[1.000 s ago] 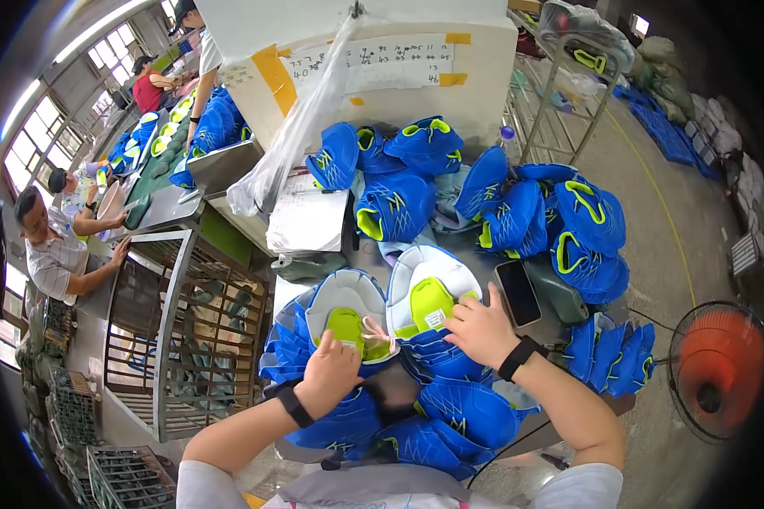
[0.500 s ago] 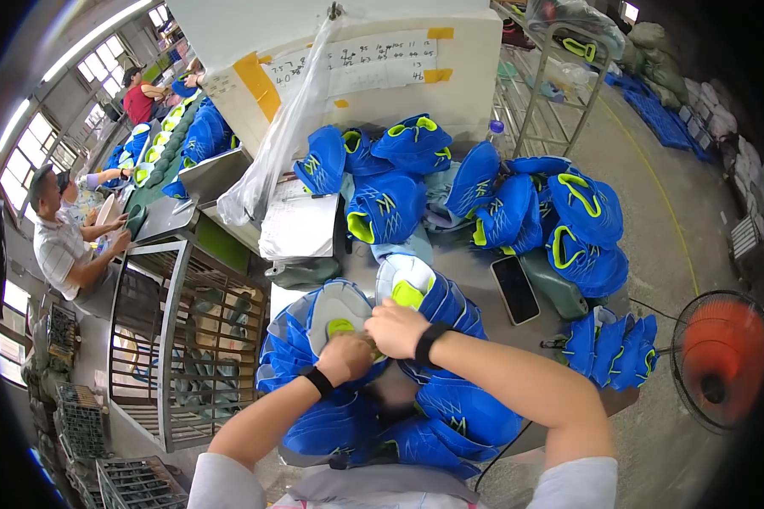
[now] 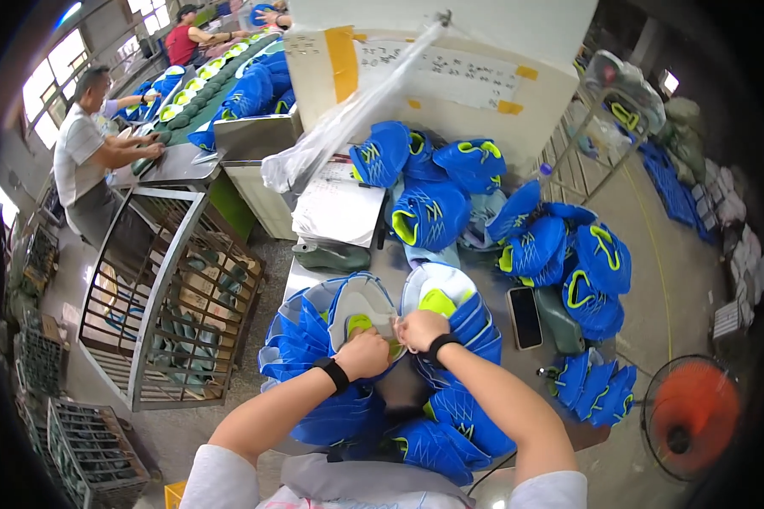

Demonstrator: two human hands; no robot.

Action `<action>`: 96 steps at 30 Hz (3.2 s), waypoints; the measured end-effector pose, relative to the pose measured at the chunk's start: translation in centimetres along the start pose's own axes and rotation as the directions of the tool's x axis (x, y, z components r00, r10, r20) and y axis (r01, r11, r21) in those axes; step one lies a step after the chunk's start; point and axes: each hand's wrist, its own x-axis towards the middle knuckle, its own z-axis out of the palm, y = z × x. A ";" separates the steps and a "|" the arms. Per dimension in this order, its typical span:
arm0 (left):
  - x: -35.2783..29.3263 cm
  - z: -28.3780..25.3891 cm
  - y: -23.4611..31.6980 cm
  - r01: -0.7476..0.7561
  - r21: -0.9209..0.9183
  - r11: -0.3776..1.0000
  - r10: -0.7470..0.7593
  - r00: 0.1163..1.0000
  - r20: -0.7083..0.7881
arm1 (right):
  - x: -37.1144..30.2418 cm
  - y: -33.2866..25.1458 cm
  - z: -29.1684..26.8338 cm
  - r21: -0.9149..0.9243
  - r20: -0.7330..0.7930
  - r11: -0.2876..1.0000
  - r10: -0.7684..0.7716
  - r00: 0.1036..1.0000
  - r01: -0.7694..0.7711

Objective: Preparing blue shoe uppers by inserting white reinforcement components into the heel/collar area in a factory environment.

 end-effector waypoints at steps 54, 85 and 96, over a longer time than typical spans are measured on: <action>3.7 -0.1 3.9 0.222 0.081 0.972 -0.215 0.973 -0.086 | -6.0 7.3 -0.7 0.538 -0.400 0.797 -0.045 0.915 0.274; 7.0 -6.9 5.0 -0.252 -0.502 0.827 -0.065 0.844 -0.532 | -11.3 12.4 -0.8 0.792 -0.558 0.553 0.483 0.675 0.259; 8.6 -12.4 2.4 -0.248 -0.787 0.565 -0.467 0.690 -0.553 | -15.9 10.4 -3.3 0.893 -0.423 0.358 0.454 0.784 0.274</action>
